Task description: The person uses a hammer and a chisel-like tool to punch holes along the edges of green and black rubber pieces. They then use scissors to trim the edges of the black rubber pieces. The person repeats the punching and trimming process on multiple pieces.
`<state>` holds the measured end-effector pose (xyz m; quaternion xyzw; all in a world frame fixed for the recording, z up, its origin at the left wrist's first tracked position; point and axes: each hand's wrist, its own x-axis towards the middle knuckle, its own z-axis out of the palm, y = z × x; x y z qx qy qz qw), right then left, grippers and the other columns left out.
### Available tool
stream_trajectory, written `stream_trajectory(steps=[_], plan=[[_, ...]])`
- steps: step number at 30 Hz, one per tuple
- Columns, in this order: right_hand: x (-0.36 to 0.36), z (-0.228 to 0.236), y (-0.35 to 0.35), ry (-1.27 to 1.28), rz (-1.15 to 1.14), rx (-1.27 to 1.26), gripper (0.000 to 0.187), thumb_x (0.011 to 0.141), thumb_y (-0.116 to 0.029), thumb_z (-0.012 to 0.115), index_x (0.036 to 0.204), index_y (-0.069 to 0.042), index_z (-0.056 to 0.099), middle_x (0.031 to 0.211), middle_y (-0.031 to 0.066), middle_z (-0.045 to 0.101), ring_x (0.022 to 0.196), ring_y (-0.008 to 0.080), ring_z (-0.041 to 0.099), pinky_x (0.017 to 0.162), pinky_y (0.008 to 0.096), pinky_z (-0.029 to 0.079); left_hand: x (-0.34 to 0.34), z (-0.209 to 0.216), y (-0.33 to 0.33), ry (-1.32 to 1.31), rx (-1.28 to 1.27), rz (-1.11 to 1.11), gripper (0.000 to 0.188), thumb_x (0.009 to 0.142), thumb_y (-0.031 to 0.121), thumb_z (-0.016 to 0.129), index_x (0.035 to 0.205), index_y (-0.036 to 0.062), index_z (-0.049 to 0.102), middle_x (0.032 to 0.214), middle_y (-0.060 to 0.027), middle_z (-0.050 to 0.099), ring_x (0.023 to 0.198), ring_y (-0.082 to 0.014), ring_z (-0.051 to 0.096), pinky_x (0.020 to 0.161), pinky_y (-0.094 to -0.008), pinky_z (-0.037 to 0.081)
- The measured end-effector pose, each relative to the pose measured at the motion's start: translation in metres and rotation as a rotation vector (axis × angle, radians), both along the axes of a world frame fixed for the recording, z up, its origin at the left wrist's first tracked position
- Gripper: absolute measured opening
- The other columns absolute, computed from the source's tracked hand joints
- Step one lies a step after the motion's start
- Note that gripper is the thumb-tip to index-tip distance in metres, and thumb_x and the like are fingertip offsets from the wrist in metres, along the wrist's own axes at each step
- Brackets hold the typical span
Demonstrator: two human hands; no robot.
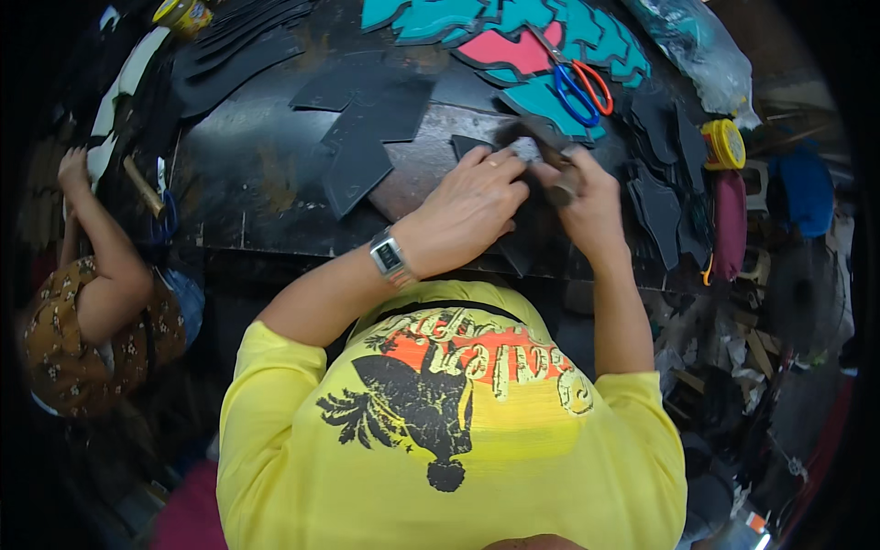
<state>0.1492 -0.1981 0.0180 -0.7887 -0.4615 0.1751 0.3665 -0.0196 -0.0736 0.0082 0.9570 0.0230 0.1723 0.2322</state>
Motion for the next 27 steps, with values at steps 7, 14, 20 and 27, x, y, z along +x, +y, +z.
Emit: stream_trajectory(steps=[7, 14, 20, 27], plan=[[0.013, -0.017, -0.053, -0.210, -0.320, 0.034, 0.020, 0.095, -0.013, 0.074, 0.111, -0.004, 0.066, 0.080, 0.0069, 0.065, 0.073, 0.0134, 0.061, 0.070, 0.0287, 0.049, 0.025, -0.005, 0.023, 0.223, -0.030, 0.027, 0.065, 0.072, 0.025, 0.090, 0.125, 0.0030, 0.060, 0.113, -0.0143, 0.064, 0.112, -0.0329, 0.061, 0.095, -0.0492, 0.045], [0.009, -0.041, -0.065, -0.477, -0.298, -0.036, 0.032, 0.086, -0.014, 0.081, 0.114, -0.007, 0.067, 0.089, 0.0162, 0.069, 0.083, 0.0368, 0.069, 0.073, 0.0423, 0.053, -0.017, 0.000, 0.034, -0.021, -0.602, 0.167, 0.044, 0.080, 0.015, 0.085, 0.119, 0.0077, 0.066, 0.086, -0.0070, 0.063, 0.078, -0.0193, 0.063, 0.070, -0.0326, 0.050], [0.010, -0.047, -0.058, -0.530, -0.235, -0.009, 0.036, 0.085, -0.013, 0.080, 0.116, -0.003, 0.065, 0.100, 0.0173, 0.068, 0.092, 0.0378, 0.066, 0.079, 0.0435, 0.052, -0.086, 0.003, 0.072, -0.109, -0.704, 0.708, 0.042, 0.085, 0.015, 0.083, 0.122, 0.0061, 0.067, 0.084, -0.0031, 0.062, 0.076, -0.0152, 0.059, 0.072, -0.0305, 0.053], [0.008, -0.046, -0.057, -0.557, -0.225, -0.043, 0.037, 0.086, -0.011, 0.079, 0.119, -0.003, 0.064, 0.102, 0.0172, 0.069, 0.093, 0.0381, 0.066, 0.079, 0.0445, 0.053, -0.107, -0.020, 0.062, -0.129, -0.203, 0.873, 0.049, 0.081, 0.021, 0.087, 0.124, 0.0059, 0.068, 0.116, -0.0136, 0.066, 0.111, -0.0277, 0.065, 0.097, -0.0393, 0.051]])
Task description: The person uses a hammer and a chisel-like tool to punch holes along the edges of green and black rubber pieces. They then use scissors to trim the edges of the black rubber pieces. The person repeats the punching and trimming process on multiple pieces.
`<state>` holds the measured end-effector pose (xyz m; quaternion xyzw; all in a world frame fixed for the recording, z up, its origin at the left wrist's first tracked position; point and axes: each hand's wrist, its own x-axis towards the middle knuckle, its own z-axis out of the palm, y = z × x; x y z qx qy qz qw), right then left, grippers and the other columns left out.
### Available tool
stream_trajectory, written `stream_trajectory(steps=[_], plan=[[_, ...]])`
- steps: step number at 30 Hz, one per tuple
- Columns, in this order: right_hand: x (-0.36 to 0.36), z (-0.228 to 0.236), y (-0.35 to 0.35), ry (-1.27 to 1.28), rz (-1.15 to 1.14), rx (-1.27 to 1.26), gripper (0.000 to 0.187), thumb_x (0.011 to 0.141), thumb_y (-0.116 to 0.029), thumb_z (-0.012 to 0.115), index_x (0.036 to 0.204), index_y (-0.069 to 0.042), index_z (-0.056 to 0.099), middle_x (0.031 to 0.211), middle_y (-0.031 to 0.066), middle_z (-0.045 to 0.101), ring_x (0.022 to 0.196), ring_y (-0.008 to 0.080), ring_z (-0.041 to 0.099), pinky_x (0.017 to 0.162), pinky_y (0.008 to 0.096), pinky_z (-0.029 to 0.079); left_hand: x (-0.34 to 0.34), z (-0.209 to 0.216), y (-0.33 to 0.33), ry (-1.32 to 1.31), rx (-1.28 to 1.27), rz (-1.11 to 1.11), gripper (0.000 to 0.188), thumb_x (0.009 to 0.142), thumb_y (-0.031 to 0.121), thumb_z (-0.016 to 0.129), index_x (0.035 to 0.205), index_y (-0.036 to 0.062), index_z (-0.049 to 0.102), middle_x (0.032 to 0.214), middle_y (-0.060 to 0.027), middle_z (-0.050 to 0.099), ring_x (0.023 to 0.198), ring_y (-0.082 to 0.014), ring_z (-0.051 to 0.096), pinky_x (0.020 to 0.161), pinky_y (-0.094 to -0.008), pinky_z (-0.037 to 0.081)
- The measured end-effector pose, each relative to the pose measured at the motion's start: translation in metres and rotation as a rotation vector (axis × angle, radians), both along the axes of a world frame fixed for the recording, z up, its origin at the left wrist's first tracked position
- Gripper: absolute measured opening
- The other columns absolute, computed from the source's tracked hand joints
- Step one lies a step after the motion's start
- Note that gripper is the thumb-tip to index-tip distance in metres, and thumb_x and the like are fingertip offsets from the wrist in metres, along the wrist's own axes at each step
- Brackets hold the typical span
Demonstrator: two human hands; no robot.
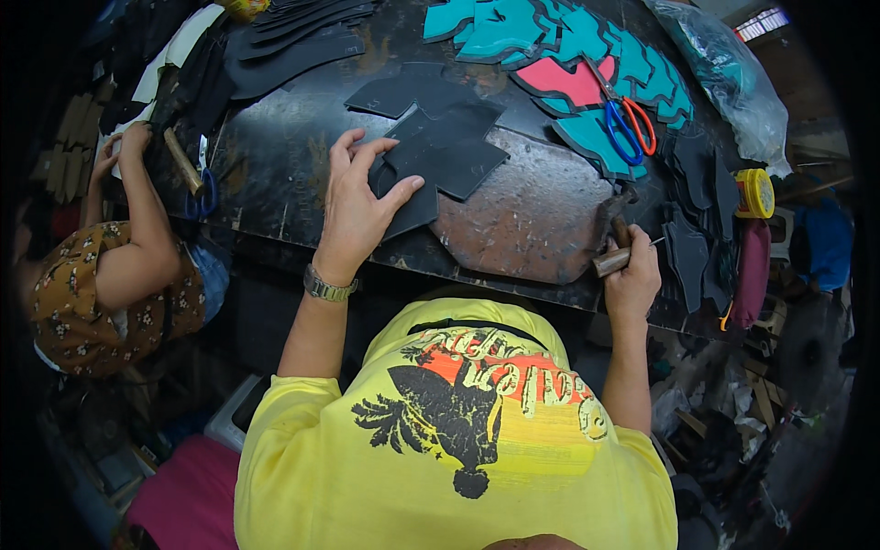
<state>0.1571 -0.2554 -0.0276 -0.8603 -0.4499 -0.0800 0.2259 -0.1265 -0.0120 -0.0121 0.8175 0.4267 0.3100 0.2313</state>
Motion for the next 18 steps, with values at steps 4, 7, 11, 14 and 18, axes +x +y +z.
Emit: stream_trajectory(steps=[4, 7, 11, 14, 18], plan=[[-0.002, -0.001, -0.001, -0.028, 0.003, -0.007, 0.038, 0.086, -0.011, 0.078, 0.120, -0.002, 0.064, 0.102, 0.0172, 0.069, 0.093, 0.0383, 0.066, 0.079, 0.0444, 0.053, 0.001, -0.003, -0.005, -0.231, -0.408, -0.052, 0.048, 0.082, 0.012, 0.086, 0.126, 0.0062, 0.067, 0.114, -0.0120, 0.071, 0.101, -0.0219, 0.069, 0.090, -0.0323, 0.054], [-0.002, 0.000, 0.000, -0.036, 0.010, -0.007, 0.038, 0.086, -0.010, 0.078, 0.120, -0.002, 0.064, 0.102, 0.0172, 0.069, 0.093, 0.0383, 0.066, 0.078, 0.0443, 0.053, 0.004, 0.002, -0.008, -0.232, -0.139, -0.081, 0.047, 0.082, 0.008, 0.085, 0.125, 0.0061, 0.066, 0.108, -0.0124, 0.074, 0.096, -0.0270, 0.073, 0.087, -0.0347, 0.057], [-0.001, 0.000, 0.000, -0.021, 0.002, -0.011, 0.038, 0.085, -0.009, 0.078, 0.120, -0.002, 0.064, 0.101, 0.0173, 0.068, 0.093, 0.0380, 0.066, 0.078, 0.0442, 0.053, 0.006, 0.011, -0.015, -0.364, 0.054, -0.189, 0.048, 0.081, -0.002, 0.082, 0.126, 0.0064, 0.066, 0.110, -0.0134, 0.074, 0.099, -0.0272, 0.074, 0.086, -0.0337, 0.058], [-0.001, -0.001, -0.001, -0.036, 0.010, -0.008, 0.038, 0.086, -0.010, 0.078, 0.120, -0.002, 0.064, 0.101, 0.0177, 0.068, 0.093, 0.0381, 0.066, 0.078, 0.0442, 0.053, 0.007, 0.012, -0.013, -0.353, -0.053, -0.242, 0.046, 0.083, -0.001, 0.081, 0.127, 0.0069, 0.066, 0.111, -0.0135, 0.074, 0.101, -0.0272, 0.075, 0.086, -0.0338, 0.057], [-0.002, -0.002, -0.001, -0.028, 0.004, 0.001, 0.039, 0.085, -0.010, 0.079, 0.120, -0.002, 0.064, 0.101, 0.0177, 0.068, 0.093, 0.0382, 0.066, 0.078, 0.0440, 0.053, 0.006, 0.008, -0.004, -0.284, 0.015, -0.265, 0.044, 0.085, 0.001, 0.080, 0.127, 0.0065, 0.067, 0.113, -0.0138, 0.075, 0.101, -0.0268, 0.075, 0.087, -0.0335, 0.057]])
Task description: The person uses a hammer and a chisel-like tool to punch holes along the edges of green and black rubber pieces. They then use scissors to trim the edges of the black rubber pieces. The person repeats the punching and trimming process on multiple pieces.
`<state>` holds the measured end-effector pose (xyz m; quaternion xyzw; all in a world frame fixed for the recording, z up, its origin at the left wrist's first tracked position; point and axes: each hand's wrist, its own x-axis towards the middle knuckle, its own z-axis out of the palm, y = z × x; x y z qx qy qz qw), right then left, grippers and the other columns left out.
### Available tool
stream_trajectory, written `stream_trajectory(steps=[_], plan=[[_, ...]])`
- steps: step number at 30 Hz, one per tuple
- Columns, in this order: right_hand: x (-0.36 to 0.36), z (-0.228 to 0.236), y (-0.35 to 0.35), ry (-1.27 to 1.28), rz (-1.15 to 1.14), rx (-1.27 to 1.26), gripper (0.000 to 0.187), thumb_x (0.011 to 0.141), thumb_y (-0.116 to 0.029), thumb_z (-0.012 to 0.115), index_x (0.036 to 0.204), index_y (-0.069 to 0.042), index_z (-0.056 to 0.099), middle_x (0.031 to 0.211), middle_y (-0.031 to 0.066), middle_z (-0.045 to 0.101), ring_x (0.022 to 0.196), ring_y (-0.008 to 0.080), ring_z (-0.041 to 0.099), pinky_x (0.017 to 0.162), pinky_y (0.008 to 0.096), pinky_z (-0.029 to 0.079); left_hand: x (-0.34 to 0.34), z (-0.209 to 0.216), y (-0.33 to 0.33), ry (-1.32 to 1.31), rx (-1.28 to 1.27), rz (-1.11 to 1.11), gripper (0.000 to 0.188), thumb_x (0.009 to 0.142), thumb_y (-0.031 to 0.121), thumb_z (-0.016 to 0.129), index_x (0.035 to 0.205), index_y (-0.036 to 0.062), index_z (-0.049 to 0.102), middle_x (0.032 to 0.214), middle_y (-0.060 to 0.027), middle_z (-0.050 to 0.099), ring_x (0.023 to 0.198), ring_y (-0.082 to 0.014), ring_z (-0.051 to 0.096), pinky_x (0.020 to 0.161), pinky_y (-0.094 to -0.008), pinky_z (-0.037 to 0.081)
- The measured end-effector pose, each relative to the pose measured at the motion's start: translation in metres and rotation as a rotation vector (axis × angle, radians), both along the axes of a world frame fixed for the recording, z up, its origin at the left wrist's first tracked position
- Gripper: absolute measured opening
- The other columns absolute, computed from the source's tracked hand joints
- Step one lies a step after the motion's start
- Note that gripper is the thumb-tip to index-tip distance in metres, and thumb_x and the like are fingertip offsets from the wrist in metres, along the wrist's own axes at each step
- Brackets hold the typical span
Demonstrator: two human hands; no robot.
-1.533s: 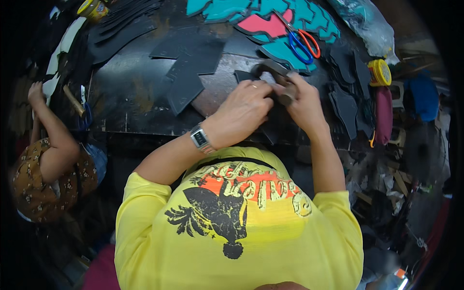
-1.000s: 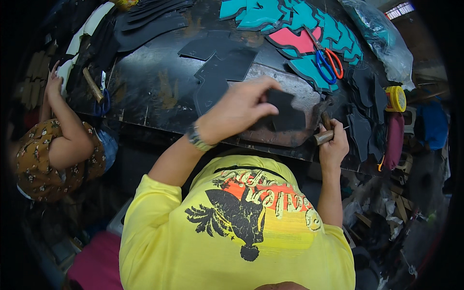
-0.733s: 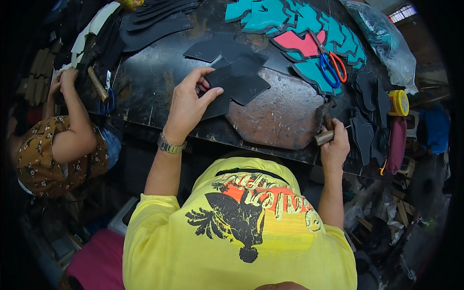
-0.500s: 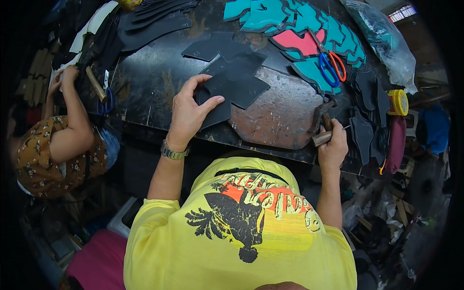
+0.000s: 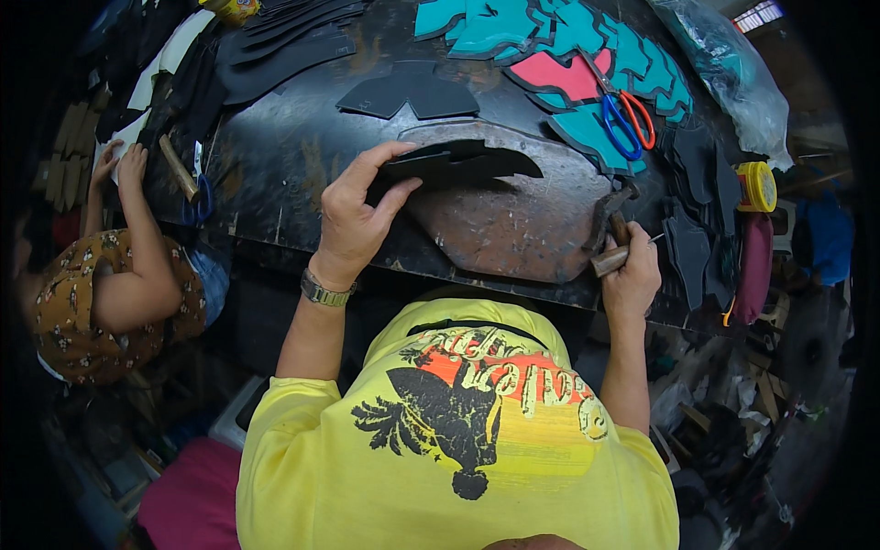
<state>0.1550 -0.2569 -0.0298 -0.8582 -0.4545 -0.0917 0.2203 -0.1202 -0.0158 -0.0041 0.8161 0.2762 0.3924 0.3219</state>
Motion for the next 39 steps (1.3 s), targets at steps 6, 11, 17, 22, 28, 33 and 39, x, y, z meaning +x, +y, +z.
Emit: stream_trajectory(steps=[6, 11, 17, 22, 28, 33, 39], plan=[[-0.003, 0.017, 0.013, 0.143, 0.084, 0.175, 0.044, 0.084, -0.005, 0.080, 0.126, -0.004, 0.065, 0.109, 0.0161, 0.069, 0.101, 0.0342, 0.066, 0.087, 0.0396, 0.052, 0.001, -0.005, 0.000, -0.049, -0.060, 0.004, 0.043, 0.086, 0.000, 0.079, 0.127, 0.0061, 0.068, 0.114, -0.0138, 0.076, 0.101, -0.0262, 0.075, 0.086, -0.0322, 0.057], [-0.021, 0.035, 0.058, 0.407, 0.361, 0.323, 0.047, 0.087, -0.004, 0.079, 0.132, -0.006, 0.064, 0.121, 0.0141, 0.069, 0.110, 0.0270, 0.065, 0.097, 0.0360, 0.049, -0.002, -0.005, 0.001, -0.016, 0.030, -0.064, 0.042, 0.087, -0.005, 0.077, 0.127, 0.0039, 0.068, 0.111, -0.0102, 0.074, 0.100, -0.0167, 0.071, 0.090, -0.0281, 0.054], [-0.040, 0.034, 0.106, 0.467, 0.409, 0.310, 0.014, 0.092, -0.007, 0.076, 0.103, -0.004, 0.067, 0.088, 0.0126, 0.068, 0.081, 0.0210, 0.066, 0.074, 0.0328, 0.051, -0.001, -0.017, 0.003, -0.221, -0.316, -0.004, 0.026, 0.092, 0.000, 0.076, 0.117, 0.0020, 0.070, 0.108, -0.0076, 0.075, 0.095, -0.0130, 0.071, 0.083, -0.0270, 0.056], [-0.017, 0.050, 0.079, 0.393, 0.164, 0.567, 0.016, 0.094, -0.008, 0.077, 0.104, -0.002, 0.067, 0.082, 0.0035, 0.064, 0.077, 0.0087, 0.058, 0.070, 0.0249, 0.048, 0.005, -0.018, 0.062, -0.467, -0.511, 0.124, 0.027, 0.095, 0.009, 0.076, 0.118, -0.0027, 0.068, 0.105, -0.0053, 0.072, 0.092, -0.0081, 0.065, 0.083, -0.0233, 0.054], [-0.015, 0.048, 0.048, 0.350, 0.139, 0.605, 0.015, 0.092, -0.005, 0.079, 0.102, -0.001, 0.069, 0.081, 0.0009, 0.063, 0.073, 0.0061, 0.056, 0.067, 0.0219, 0.046, 0.043, -0.024, 0.155, -0.050, -0.375, -0.037, 0.036, 0.094, 0.016, 0.078, 0.126, 0.0010, 0.069, 0.100, -0.0047, 0.074, 0.090, -0.0086, 0.067, 0.081, -0.0239, 0.055], [-0.020, 0.036, 0.035, 0.417, 0.196, 0.650, 0.013, 0.093, 0.000, 0.077, 0.103, -0.001, 0.069, 0.084, -0.0001, 0.063, 0.073, 0.0050, 0.055, 0.066, 0.0209, 0.045, 0.055, -0.033, 0.191, 0.274, -0.271, -0.250, 0.039, 0.092, 0.023, 0.079, 0.126, 0.0059, 0.070, 0.096, -0.0049, 0.075, 0.086, -0.0114, 0.068, 0.078, -0.0279, 0.056], [-0.024, 0.041, 0.036, 0.229, 0.232, 0.688, 0.021, 0.085, 0.005, 0.077, 0.104, -0.001, 0.068, 0.094, 0.0090, 0.069, 0.075, 0.0169, 0.064, 0.070, 0.0272, 0.050, 0.060, -0.002, 0.136, 0.158, 0.297, 0.059, 0.033, 0.092, 0.029, 0.079, 0.114, 0.0051, 0.075, 0.090, -0.0061, 0.075, 0.078, -0.0155, 0.069, 0.074, -0.0293, 0.056]])
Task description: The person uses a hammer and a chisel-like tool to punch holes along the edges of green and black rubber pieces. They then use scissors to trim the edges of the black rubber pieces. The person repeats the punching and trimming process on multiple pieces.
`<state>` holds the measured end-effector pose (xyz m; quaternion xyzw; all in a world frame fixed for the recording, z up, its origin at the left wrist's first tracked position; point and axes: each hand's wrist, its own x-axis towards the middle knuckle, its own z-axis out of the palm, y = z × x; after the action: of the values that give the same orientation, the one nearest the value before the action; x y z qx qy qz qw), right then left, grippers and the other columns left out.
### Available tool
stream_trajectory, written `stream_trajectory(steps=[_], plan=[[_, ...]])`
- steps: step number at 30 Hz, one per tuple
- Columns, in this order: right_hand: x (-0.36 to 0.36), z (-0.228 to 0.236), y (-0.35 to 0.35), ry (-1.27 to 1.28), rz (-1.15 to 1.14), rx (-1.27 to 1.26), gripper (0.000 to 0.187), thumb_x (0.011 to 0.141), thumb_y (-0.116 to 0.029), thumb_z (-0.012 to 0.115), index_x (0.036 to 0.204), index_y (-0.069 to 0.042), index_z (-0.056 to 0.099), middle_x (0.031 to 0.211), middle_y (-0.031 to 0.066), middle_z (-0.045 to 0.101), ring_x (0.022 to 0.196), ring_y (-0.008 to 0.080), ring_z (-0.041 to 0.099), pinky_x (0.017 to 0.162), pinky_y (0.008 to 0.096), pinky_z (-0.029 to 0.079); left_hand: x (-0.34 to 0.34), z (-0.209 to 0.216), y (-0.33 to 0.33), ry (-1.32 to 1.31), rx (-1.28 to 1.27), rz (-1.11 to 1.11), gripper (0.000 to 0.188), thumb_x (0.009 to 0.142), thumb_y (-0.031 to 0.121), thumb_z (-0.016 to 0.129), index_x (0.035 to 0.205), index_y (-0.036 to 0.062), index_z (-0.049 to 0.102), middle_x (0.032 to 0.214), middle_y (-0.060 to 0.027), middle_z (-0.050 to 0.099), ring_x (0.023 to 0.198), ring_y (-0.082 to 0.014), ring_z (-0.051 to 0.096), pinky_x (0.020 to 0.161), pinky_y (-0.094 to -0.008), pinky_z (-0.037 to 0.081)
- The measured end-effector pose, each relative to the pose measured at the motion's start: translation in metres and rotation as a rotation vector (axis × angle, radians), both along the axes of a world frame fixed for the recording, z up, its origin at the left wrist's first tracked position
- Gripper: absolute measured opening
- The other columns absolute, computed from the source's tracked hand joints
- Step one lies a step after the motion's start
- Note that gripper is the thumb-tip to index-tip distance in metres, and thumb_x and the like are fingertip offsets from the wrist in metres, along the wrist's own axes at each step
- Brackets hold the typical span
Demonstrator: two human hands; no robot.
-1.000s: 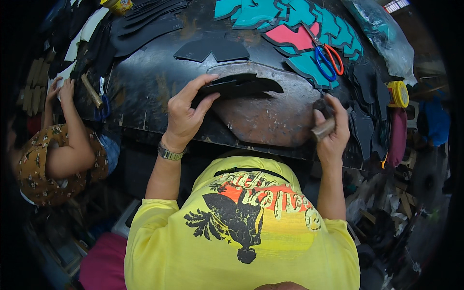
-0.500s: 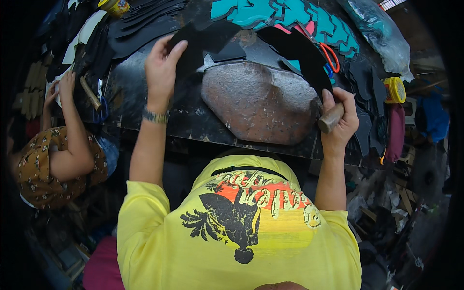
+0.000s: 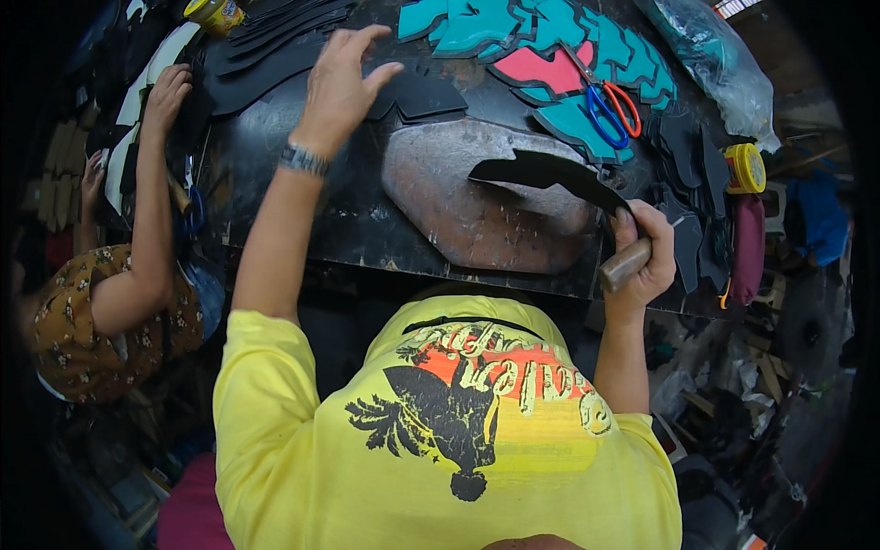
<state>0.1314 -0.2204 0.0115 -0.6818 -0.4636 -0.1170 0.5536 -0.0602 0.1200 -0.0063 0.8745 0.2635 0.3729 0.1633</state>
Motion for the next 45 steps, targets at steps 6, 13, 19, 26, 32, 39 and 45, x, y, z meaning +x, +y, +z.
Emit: stream_trajectory(steps=[6, 13, 19, 26, 32, 39, 45], plan=[[-0.030, 0.002, 0.003, -0.378, 0.444, -0.211, 0.034, 0.066, -0.006, 0.078, 0.098, -0.004, 0.066, 0.103, 0.0154, 0.069, 0.090, 0.0346, 0.069, 0.078, 0.0453, 0.055, -0.012, 0.025, -0.121, 0.266, -1.302, -0.493, 0.076, 0.103, 0.066, 0.049, 0.091, -0.0049, 0.075, 0.081, -0.0142, 0.075, 0.073, -0.0190, 0.075, 0.065, -0.0300, 0.059], [-0.041, -0.007, 0.000, -0.438, 0.691, -0.475, 0.033, 0.070, -0.016, 0.085, 0.094, -0.005, 0.065, 0.108, 0.0144, 0.069, 0.093, 0.0386, 0.068, 0.080, 0.0444, 0.056, -0.007, 0.006, -0.126, 0.231, -1.081, -0.382, 0.032, 0.094, 0.026, 0.078, 0.106, -0.0031, 0.071, 0.095, -0.0038, 0.075, 0.084, -0.0075, 0.067, 0.075, -0.0266, 0.057], [-0.036, -0.003, -0.011, 0.416, 0.560, -0.217, 0.080, 0.094, -0.073, 0.057, 0.116, 0.003, 0.061, 0.102, 0.0155, 0.070, 0.087, 0.0242, 0.069, 0.083, 0.0368, 0.055, 0.012, -0.011, -0.174, -0.109, -1.096, -0.441, 0.030, 0.095, 0.016, 0.076, 0.118, -0.0003, 0.066, 0.100, -0.0037, 0.074, 0.089, -0.0077, 0.066, 0.077, -0.0287, 0.057], [-0.039, -0.034, 0.000, 0.920, 0.584, -0.175, 0.046, 0.100, -0.039, 0.068, 0.114, 0.005, 0.063, 0.103, 0.0158, 0.068, 0.083, 0.0177, 0.067, 0.080, 0.0309, 0.054, 0.015, -0.005, -0.184, 0.047, -0.628, -0.334, 0.039, 0.090, 0.017, 0.075, 0.122, -0.0028, 0.065, 0.102, -0.0184, 0.069, 0.084, -0.0273, 0.070, 0.075, -0.0374, 0.056], [-0.034, -0.030, 0.003, 0.725, 0.622, -0.221, 0.029, 0.096, -0.022, 0.072, 0.112, 0.002, 0.067, 0.098, 0.0082, 0.066, 0.082, 0.0116, 0.062, 0.077, 0.0263, 0.050, 0.019, -0.001, -0.160, 0.119, -0.749, -0.309, 0.026, 0.087, 0.017, 0.078, 0.108, 0.0011, 0.075, 0.088, -0.0151, 0.075, 0.075, -0.0248, 0.073, 0.070, -0.0350, 0.057], [-0.040, -0.029, 0.013, 0.730, 0.388, -0.164, 0.013, 0.090, -0.006, 0.076, 0.098, -0.003, 0.066, 0.090, 0.0013, 0.065, 0.073, 0.0061, 0.058, 0.067, 0.0226, 0.048, 0.022, 0.003, -0.164, 0.235, -0.601, -0.332, 0.026, 0.085, 0.012, 0.080, 0.108, 0.0030, 0.077, 0.091, -0.0114, 0.075, 0.072, -0.0188, 0.070, 0.069, -0.0299, 0.056], [-0.033, -0.031, 0.012, 0.621, 0.433, -0.314, 0.018, 0.089, 0.001, 0.073, 0.104, -0.001, 0.062, 0.099, 0.0072, 0.068, 0.088, 0.0112, 0.064, 0.082, 0.0270, 0.052, 0.022, 0.002, -0.163, 0.166, -0.640, -0.332, 0.021, 0.084, 0.015, 0.078, 0.102, 0.0048, 0.077, 0.092, -0.0138, 0.075, 0.078, -0.0300, 0.073, 0.073, -0.0398, 0.057]])
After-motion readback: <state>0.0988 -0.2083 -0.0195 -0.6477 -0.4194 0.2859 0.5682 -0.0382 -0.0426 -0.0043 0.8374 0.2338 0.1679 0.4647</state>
